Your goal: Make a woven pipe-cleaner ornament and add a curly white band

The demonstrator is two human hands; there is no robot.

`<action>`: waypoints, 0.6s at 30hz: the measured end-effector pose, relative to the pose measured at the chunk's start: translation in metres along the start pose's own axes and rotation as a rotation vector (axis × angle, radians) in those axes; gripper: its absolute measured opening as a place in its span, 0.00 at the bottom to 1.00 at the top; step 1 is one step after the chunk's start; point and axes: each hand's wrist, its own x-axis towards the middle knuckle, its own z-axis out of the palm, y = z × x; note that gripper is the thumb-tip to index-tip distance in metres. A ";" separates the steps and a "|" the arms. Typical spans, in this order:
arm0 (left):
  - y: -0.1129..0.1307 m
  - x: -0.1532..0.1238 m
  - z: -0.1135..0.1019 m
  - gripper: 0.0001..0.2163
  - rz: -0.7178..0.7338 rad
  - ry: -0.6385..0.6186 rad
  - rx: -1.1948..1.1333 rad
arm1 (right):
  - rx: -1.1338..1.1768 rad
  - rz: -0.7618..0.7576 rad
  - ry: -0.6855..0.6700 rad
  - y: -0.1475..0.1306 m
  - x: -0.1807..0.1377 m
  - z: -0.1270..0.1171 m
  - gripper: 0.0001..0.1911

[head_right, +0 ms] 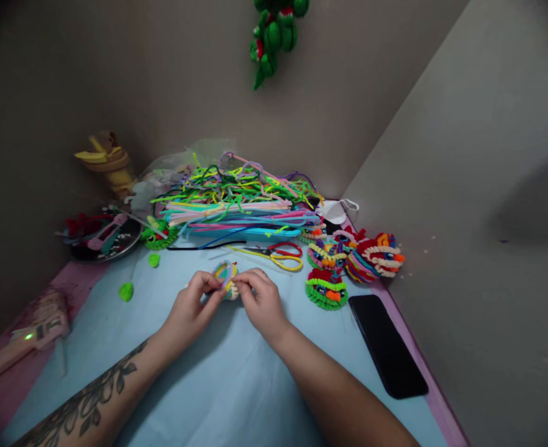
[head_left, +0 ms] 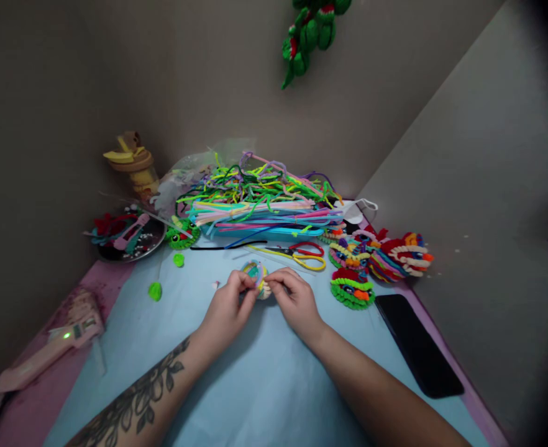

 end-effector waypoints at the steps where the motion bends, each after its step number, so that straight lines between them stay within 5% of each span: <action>1: 0.001 0.000 -0.001 0.04 -0.015 -0.012 -0.032 | 0.009 -0.001 -0.002 0.000 0.001 0.000 0.06; 10: 0.002 0.000 0.000 0.05 -0.119 -0.049 -0.269 | -0.131 -0.200 -0.039 0.002 0.002 -0.008 0.04; 18: 0.005 -0.001 -0.003 0.04 -0.086 -0.061 -0.187 | -0.274 -0.391 -0.152 0.001 0.004 -0.016 0.07</action>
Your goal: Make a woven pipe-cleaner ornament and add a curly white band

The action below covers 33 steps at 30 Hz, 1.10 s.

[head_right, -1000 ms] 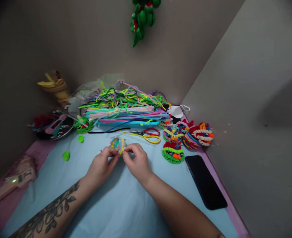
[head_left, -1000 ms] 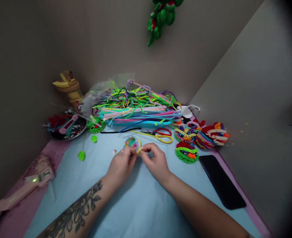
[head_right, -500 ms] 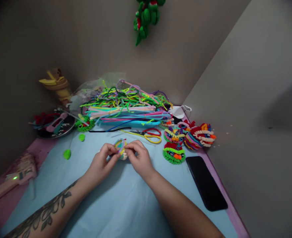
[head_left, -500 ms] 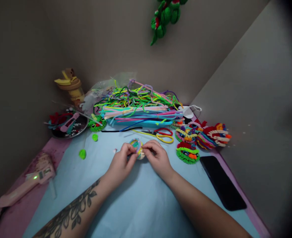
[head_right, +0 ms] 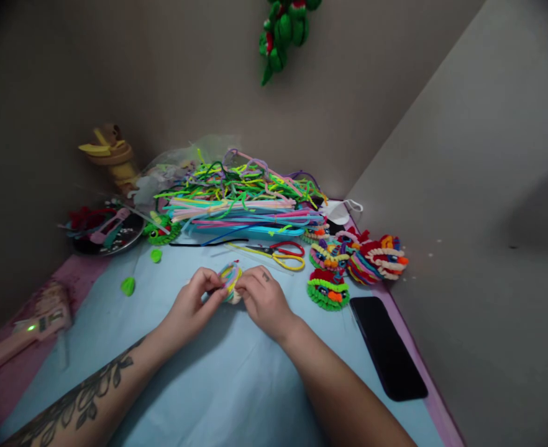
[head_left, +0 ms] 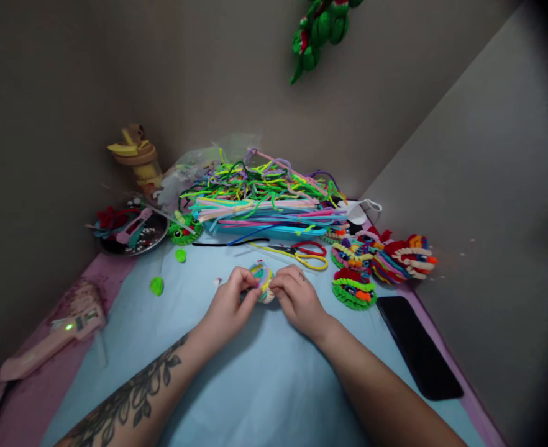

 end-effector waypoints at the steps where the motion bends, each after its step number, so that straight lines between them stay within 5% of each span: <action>1: 0.001 0.000 -0.001 0.04 0.005 -0.003 0.028 | -0.003 0.010 0.025 0.000 0.000 -0.001 0.07; 4: 0.003 0.000 -0.002 0.03 0.020 -0.025 0.095 | -0.014 0.046 0.092 0.001 0.000 -0.005 0.08; 10: 0.001 -0.002 -0.002 0.03 0.078 -0.099 0.156 | 0.036 0.063 -0.015 0.000 0.002 -0.002 0.07; 20: 0.000 -0.001 -0.003 0.04 0.142 -0.126 0.261 | 0.043 0.052 0.021 0.001 0.001 0.000 0.09; 33: 0.005 0.003 -0.014 0.05 0.131 -0.128 0.460 | 0.035 -0.021 -0.147 0.005 0.004 -0.004 0.13</action>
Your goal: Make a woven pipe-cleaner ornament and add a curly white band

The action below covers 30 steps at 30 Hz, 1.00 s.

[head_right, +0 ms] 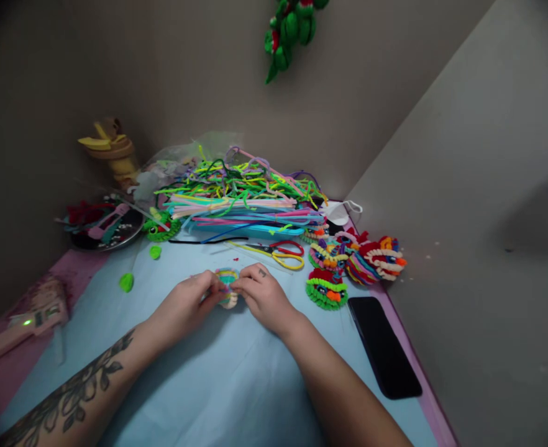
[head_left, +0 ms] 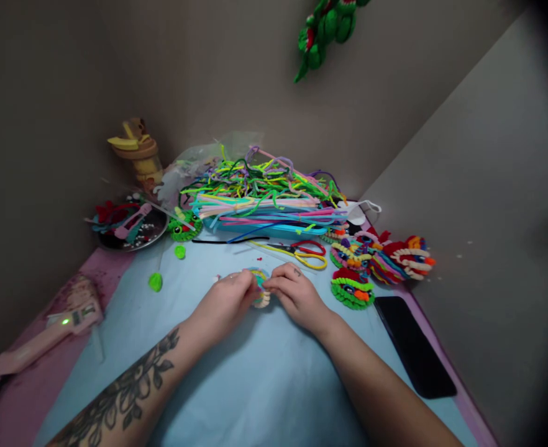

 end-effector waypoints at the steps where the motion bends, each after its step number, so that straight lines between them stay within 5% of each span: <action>1: -0.001 0.000 -0.001 0.05 0.001 -0.008 -0.010 | 0.019 -0.004 -0.010 0.001 -0.001 0.002 0.13; 11: -0.001 0.001 -0.013 0.05 0.010 -0.058 -0.233 | 0.165 0.107 0.049 -0.002 -0.001 0.011 0.06; 24: -0.004 0.001 -0.013 0.09 -0.082 -0.075 -0.568 | -0.015 -0.048 0.027 -0.008 -0.004 0.011 0.07; 30: -0.004 0.001 -0.015 0.10 -0.075 -0.113 -0.568 | 0.134 0.063 -0.005 -0.013 -0.004 0.013 0.06</action>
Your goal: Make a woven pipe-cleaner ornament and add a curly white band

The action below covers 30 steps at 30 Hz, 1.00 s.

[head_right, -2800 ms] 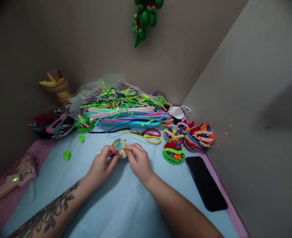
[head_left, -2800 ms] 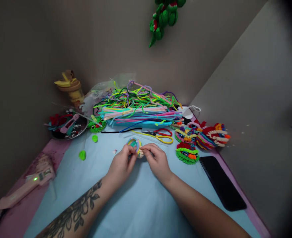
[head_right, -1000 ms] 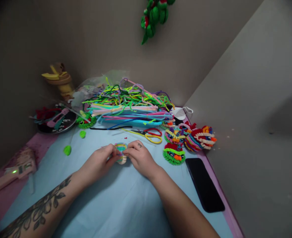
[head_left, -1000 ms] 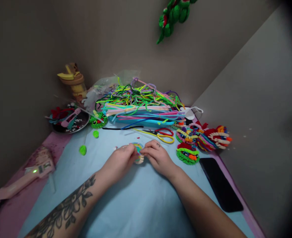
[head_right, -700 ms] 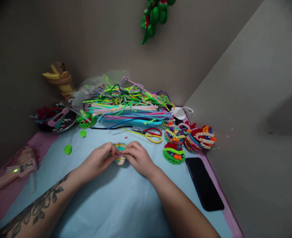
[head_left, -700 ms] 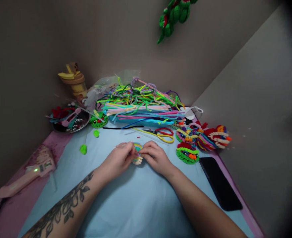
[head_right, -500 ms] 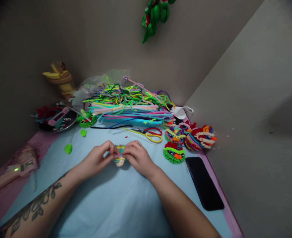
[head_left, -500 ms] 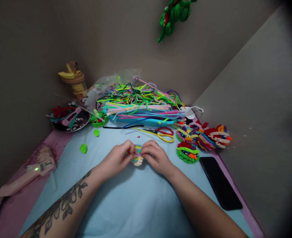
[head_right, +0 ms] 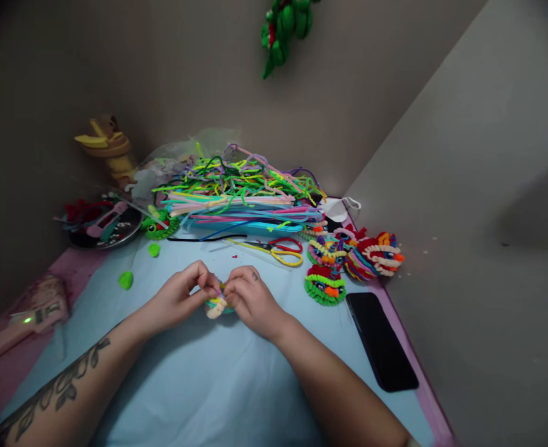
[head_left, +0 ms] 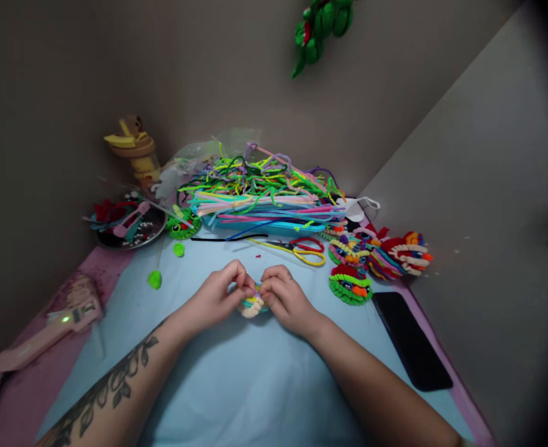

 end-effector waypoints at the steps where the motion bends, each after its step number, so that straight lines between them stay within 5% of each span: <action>1: 0.000 0.000 -0.001 0.09 0.012 -0.018 0.030 | 0.025 0.025 -0.017 -0.001 0.000 0.000 0.06; 9: -0.007 0.000 -0.004 0.07 0.153 -0.110 0.343 | 0.111 0.131 -0.205 0.000 0.002 -0.001 0.08; 21: 0.002 0.000 -0.007 0.01 0.072 -0.123 0.296 | 0.142 0.229 -0.191 0.006 0.005 -0.004 0.13; 25: -0.001 0.003 -0.006 0.05 -0.010 0.012 0.018 | 0.240 0.283 -0.020 0.010 0.004 -0.004 0.18; 30: -0.010 0.012 0.002 0.12 -0.241 0.322 -0.661 | 0.461 0.368 0.213 0.017 -0.002 0.001 0.25</action>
